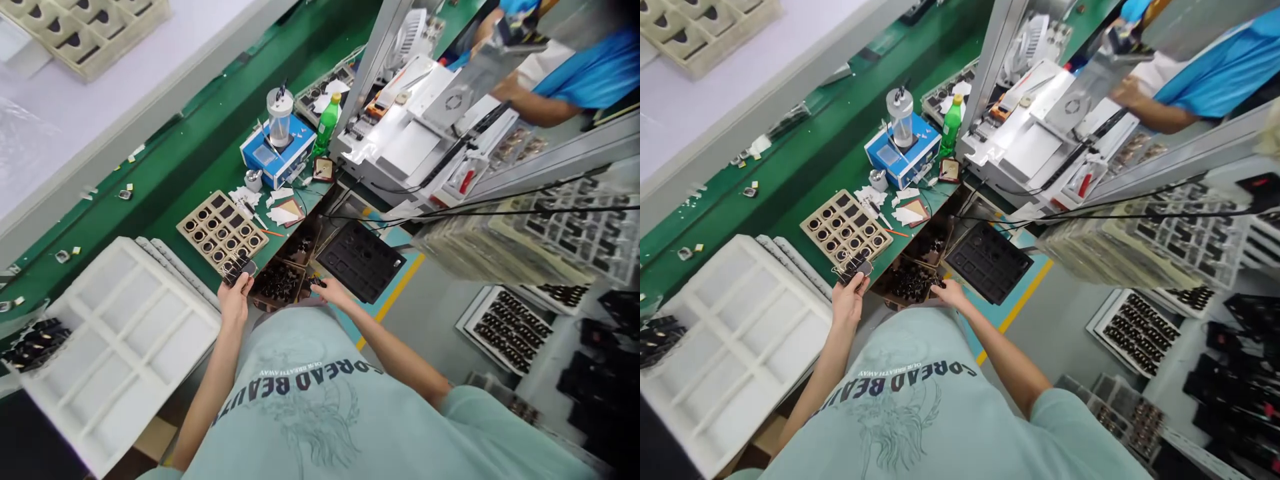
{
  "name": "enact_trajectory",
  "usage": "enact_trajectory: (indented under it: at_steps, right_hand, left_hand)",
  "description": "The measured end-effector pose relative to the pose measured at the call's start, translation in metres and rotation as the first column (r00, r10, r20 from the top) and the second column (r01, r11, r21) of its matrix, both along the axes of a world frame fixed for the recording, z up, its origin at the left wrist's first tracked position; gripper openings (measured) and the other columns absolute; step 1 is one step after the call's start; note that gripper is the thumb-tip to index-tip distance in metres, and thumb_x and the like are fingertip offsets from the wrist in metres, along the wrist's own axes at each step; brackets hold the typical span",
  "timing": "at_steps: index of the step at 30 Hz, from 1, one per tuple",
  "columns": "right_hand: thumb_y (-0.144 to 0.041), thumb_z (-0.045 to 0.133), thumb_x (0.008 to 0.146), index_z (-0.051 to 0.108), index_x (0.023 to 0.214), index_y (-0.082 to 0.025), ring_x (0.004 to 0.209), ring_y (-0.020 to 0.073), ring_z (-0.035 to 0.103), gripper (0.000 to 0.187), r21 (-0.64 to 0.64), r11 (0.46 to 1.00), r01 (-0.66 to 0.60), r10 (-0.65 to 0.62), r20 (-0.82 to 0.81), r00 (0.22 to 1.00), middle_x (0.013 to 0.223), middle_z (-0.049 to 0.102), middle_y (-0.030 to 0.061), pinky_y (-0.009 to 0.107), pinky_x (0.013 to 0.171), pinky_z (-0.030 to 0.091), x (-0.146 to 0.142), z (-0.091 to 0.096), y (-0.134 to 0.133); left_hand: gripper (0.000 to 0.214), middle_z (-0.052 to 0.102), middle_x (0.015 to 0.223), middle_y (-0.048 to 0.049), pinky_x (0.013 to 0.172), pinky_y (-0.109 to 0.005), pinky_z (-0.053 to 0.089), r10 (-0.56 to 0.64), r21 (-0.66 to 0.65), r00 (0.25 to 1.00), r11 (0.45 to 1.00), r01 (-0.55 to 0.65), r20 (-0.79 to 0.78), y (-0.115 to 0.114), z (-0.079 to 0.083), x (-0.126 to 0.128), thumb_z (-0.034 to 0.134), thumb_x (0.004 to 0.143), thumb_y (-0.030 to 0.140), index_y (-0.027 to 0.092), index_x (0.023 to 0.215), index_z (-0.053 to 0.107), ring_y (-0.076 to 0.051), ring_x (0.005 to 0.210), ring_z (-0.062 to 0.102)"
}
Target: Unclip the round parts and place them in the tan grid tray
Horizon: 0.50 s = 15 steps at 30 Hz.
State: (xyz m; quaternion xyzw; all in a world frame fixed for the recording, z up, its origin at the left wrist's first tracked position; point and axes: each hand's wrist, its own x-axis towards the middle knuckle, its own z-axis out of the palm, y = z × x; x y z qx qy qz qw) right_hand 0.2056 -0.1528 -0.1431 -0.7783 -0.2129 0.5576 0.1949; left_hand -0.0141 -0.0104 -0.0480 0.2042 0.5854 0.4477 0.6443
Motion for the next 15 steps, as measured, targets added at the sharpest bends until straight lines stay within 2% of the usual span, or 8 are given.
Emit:
enact_trajectory:
  at_steps: [4, 5, 7, 9, 11, 13, 15]
  right_hand:
    - [-0.039, 0.071, 0.084, 0.068, 0.081, -0.015, 0.057, 0.0187, 0.065, 0.024, -0.006, 0.996, -0.083, 0.084, 0.025, 0.996, 0.058, 0.066, 0.0030, 0.025, 0.059, 0.048, -0.013, -0.017, 0.009]
    - [-0.038, 0.075, 0.081, 0.070, 0.088, -0.015, 0.066, 0.0207, 0.068, 0.025, 0.012, 0.995, -0.103, 0.102, 0.037, 0.994, 0.067, 0.070, 0.0050, 0.027, 0.065, 0.051, -0.017, -0.019, 0.014]
    - [-0.038, 0.082, 0.072, 0.069, 0.108, -0.017, 0.088, 0.0245, 0.071, 0.043, 0.118, 0.988, -0.102, 0.096, 0.050, 0.994, 0.096, 0.075, 0.0094, 0.031, 0.078, 0.053, -0.024, -0.016, 0.024]
    - [-0.043, 0.083, 0.071, 0.063, 0.125, -0.021, 0.104, 0.0254, 0.068, 0.062, 0.278, 0.960, -0.016, 0.024, -0.027, 0.999, 0.123, 0.069, 0.0121, 0.034, 0.088, 0.053, -0.029, -0.004, 0.038]
    - [-0.053, 0.074, 0.079, 0.059, 0.132, -0.023, 0.108, 0.0238, 0.066, 0.063, 0.403, 0.905, 0.136, -0.032, -0.256, 0.966, 0.134, 0.063, 0.0120, 0.036, 0.090, 0.053, -0.033, 0.015, 0.053]
    - [-0.058, 0.070, 0.081, 0.064, 0.126, -0.022, 0.105, 0.0224, 0.067, 0.057, 0.450, 0.849, 0.277, -0.029, -0.485, 0.874, 0.127, 0.067, 0.0106, 0.035, 0.087, 0.054, -0.034, 0.037, 0.065]
    - [-0.060, 0.074, 0.077, 0.072, 0.109, -0.019, 0.098, 0.0221, 0.068, 0.052, 0.476, 0.804, 0.356, -0.016, -0.582, 0.813, 0.110, 0.074, 0.0089, 0.034, 0.085, 0.053, -0.034, 0.056, 0.072]
  left_hand:
    - [0.040, 0.072, 0.089, -0.0017, 0.072, -0.025, 0.058, -0.047, -0.028, 0.997, 0.999, 0.045, -0.068, -0.007, -0.003, -0.003, 0.088, 0.056, 0.013, 0.017, 0.089, 0.065, -0.013, 0.076, 0.069]
    - [0.041, 0.071, 0.088, -0.0016, 0.071, -0.025, 0.058, -0.063, -0.041, 0.994, 0.997, 0.060, -0.087, -0.008, -0.004, -0.002, 0.087, 0.056, 0.013, 0.017, 0.091, 0.065, -0.012, 0.075, 0.068]
    - [0.046, 0.070, 0.088, -0.0017, 0.069, -0.026, 0.059, -0.126, -0.064, 0.984, 0.991, 0.119, -0.124, -0.011, -0.005, 0.000, 0.087, 0.057, 0.013, 0.017, 0.097, 0.065, -0.012, 0.072, 0.068]
    - [0.053, 0.070, 0.094, -0.0036, 0.069, -0.029, 0.060, -0.241, -0.060, 0.956, 0.970, 0.234, -0.167, -0.014, -0.005, 0.004, 0.087, 0.058, 0.015, 0.018, 0.106, 0.065, -0.014, 0.074, 0.067]
    - [0.059, 0.069, 0.105, -0.0073, 0.070, -0.032, 0.061, -0.385, -0.033, 0.896, 0.921, 0.387, -0.220, -0.017, -0.005, 0.009, 0.087, 0.058, 0.017, 0.018, 0.113, 0.065, -0.018, 0.081, 0.068]
    - [0.063, 0.067, 0.115, -0.0102, 0.073, -0.036, 0.062, -0.502, 0.006, 0.817, 0.851, 0.526, -0.284, -0.020, -0.006, 0.014, 0.086, 0.057, 0.018, 0.018, 0.116, 0.065, -0.023, 0.091, 0.068]
    - [0.064, 0.067, 0.119, -0.0109, 0.082, -0.041, 0.061, -0.565, 0.043, 0.753, 0.790, 0.612, -0.338, -0.023, -0.008, 0.018, 0.086, 0.057, 0.018, 0.018, 0.118, 0.065, -0.026, 0.101, 0.066]
